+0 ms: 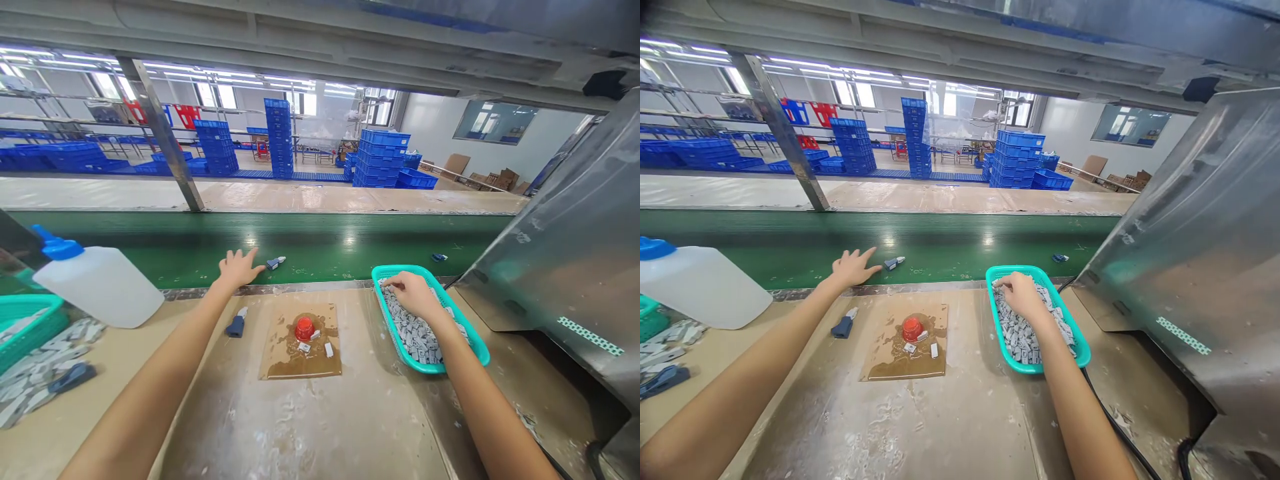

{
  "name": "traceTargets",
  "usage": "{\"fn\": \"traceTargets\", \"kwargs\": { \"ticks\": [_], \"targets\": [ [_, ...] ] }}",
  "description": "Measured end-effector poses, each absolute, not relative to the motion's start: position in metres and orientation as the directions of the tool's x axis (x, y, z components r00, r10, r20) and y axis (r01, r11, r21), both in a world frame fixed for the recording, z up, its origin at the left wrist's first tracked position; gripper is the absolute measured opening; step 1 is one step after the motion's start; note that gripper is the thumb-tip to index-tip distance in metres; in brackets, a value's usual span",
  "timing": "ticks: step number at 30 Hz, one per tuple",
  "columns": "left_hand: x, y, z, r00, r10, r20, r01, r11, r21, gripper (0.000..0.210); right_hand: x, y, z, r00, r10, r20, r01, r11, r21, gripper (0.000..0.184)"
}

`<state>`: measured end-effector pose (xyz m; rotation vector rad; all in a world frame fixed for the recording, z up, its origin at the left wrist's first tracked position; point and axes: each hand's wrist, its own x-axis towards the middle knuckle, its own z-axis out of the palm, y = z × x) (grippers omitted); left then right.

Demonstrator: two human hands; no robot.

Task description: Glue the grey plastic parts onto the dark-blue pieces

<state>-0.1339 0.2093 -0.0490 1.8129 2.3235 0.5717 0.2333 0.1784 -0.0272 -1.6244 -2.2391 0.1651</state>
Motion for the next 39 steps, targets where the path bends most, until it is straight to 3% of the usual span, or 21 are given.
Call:
{"fn": "traceTargets", "kwargs": {
  "ticks": [6,8,9,11,13,15,16,18,21,23,26,31,39],
  "targets": [
    [-0.163,0.181,-0.039,-0.357,0.931,0.073,0.853,0.293,0.432,0.029,0.232,0.180,-0.028,-0.171,0.921,0.351,0.837,0.324,-0.441,0.021],
    [-0.154,0.168,-0.029,-0.407,0.909,0.087,0.771,0.291,0.567,0.029,0.232,0.180,-0.029,-0.143,0.901,0.410,0.823,0.338,-0.456,0.024],
    [-0.147,0.162,-0.022,-0.434,0.897,0.080,0.684,0.271,0.677,0.029,0.231,0.180,-0.030,-0.132,0.893,0.431,0.814,0.346,-0.467,0.026],
    [-0.128,0.150,-0.010,-0.494,0.869,-0.026,0.219,0.153,0.964,0.027,0.228,0.178,-0.030,-0.146,0.884,0.445,0.789,0.375,-0.487,0.028],
    [-0.107,0.138,0.000,-0.350,0.925,-0.148,-0.179,0.089,0.980,0.022,0.222,0.175,-0.029,-0.208,0.872,0.444,0.760,0.430,-0.488,0.028],
    [-0.086,0.128,0.006,-0.165,0.966,-0.201,-0.356,0.131,0.925,0.018,0.212,0.168,-0.026,-0.282,0.843,0.457,0.716,0.502,-0.485,0.028],
    [-0.075,0.123,0.006,-0.106,0.974,-0.200,-0.352,0.151,0.924,0.016,0.206,0.162,-0.023,-0.314,0.824,0.472,0.687,0.540,-0.486,0.027],
    [-0.055,0.112,0.005,-0.023,0.990,-0.141,-0.177,0.135,0.975,0.015,0.190,0.149,-0.018,-0.372,0.776,0.509,0.614,0.617,-0.492,0.025],
    [-0.031,0.099,0.001,0.075,0.997,0.034,0.189,-0.048,0.981,0.012,0.163,0.125,-0.011,-0.467,0.686,0.558,0.504,0.725,-0.470,0.018],
    [-0.023,0.094,-0.001,0.176,0.980,0.094,0.309,-0.145,0.940,0.015,0.148,0.112,-0.009,-0.506,0.628,0.591,0.432,0.778,-0.457,0.018],
    [-0.021,0.092,-0.007,0.268,0.960,0.086,0.329,-0.175,0.928,0.017,0.135,0.101,-0.013,-0.511,0.569,0.645,0.365,0.823,-0.436,0.021],
    [-0.027,0.096,-0.011,0.269,0.962,0.041,0.213,-0.101,0.972,0.017,0.133,0.102,-0.020,-0.461,0.535,0.708,0.367,0.841,-0.397,0.019],
    [-0.033,0.099,-0.007,0.324,0.944,-0.056,0.179,-0.004,0.984,0.021,0.132,0.103,-0.026,-0.504,0.389,0.771,0.363,0.906,-0.220,0.017]
  ]
}}
